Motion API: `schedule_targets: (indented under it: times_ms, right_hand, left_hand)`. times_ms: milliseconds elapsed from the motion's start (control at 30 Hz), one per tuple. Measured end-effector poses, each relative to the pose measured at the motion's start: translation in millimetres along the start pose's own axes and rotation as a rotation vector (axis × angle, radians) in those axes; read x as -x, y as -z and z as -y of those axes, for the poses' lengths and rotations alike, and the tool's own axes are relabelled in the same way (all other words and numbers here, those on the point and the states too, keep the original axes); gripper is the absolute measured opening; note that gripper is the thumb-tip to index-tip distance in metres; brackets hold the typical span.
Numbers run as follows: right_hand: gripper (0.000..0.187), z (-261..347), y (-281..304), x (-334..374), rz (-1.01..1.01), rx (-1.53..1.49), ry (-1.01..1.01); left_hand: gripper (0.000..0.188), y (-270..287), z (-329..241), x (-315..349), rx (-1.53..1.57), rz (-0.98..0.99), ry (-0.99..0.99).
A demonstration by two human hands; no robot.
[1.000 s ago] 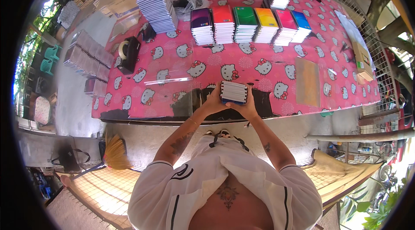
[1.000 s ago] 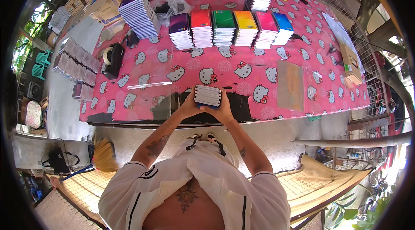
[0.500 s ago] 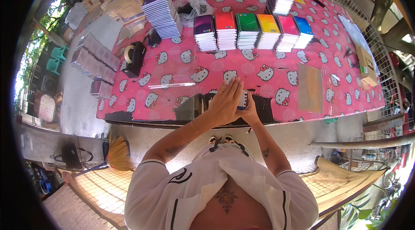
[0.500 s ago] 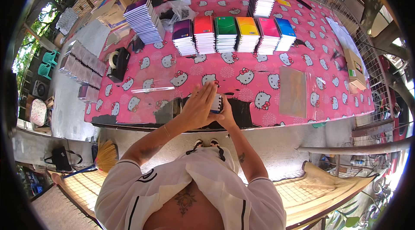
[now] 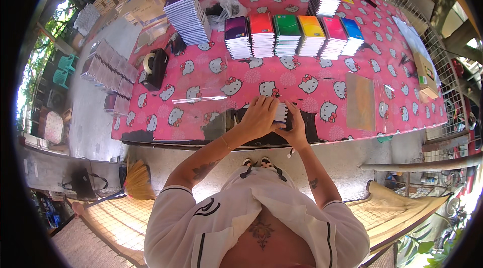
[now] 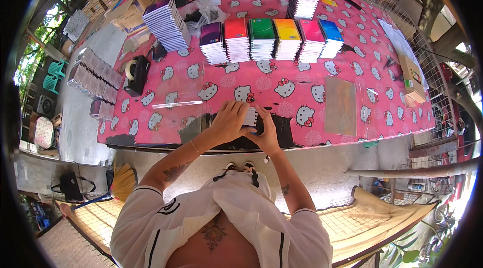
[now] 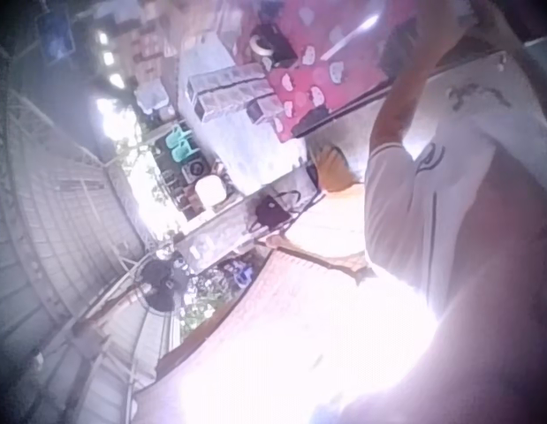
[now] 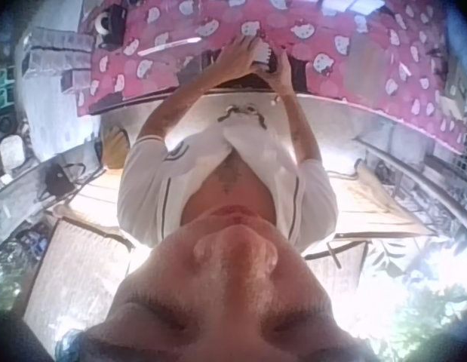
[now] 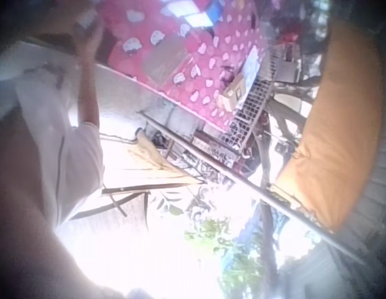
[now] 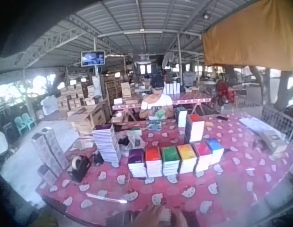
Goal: The person places a notebook into a plastic bag, applies tape from a dispenser to seal the bag, and then stacks the packaged notebook with others.
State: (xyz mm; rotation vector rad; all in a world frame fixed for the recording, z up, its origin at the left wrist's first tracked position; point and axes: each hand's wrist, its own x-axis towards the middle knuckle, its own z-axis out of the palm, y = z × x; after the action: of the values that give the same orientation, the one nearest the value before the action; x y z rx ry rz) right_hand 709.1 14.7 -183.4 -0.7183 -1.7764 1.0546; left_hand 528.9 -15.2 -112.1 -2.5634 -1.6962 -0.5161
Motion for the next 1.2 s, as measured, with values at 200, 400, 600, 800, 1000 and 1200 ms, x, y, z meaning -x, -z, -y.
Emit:
schedule_targets:
  times_ms: [200, 400, 600, 800, 1000, 1200]
  right_hand:
    - [0.112, -19.0, -8.9, 6.4, -0.028, -0.071, -0.002]
    - [0.098, -9.0, -16.2, 11.2, -0.095, -0.511, -0.31]
    - [0.048, 23.0, -96.6, -34.3, 0.156, -0.614, -0.657]
    - [0.041, 20.2, -203.7, -112.5, 0.29, -0.492, -0.759]
    - [0.049, -48.6, -246.8, -138.9, 0.201, 0.299, -0.438]
    - [0.067, -2.7, -245.3, -128.5, 0.225, -0.025, -0.768]
  left_hand:
    - [0.077, 5.5, 4.3, -3.5, -0.015, -0.017, -0.052]
    - [0.074, 6.4, 29.0, 18.0, 0.206, -0.229, 0.241]
    - [0.072, 2.9, 97.0, 111.9, 0.787, -0.359, 1.046]
    - [0.08, 25.7, 205.2, 160.3, 0.492, -0.289, 1.214]
    - [0.082, 23.1, 250.2, 139.0, 0.178, -0.146, 1.225]
    - [0.075, 10.6, 284.1, 194.7, 0.732, -0.337, 1.304]
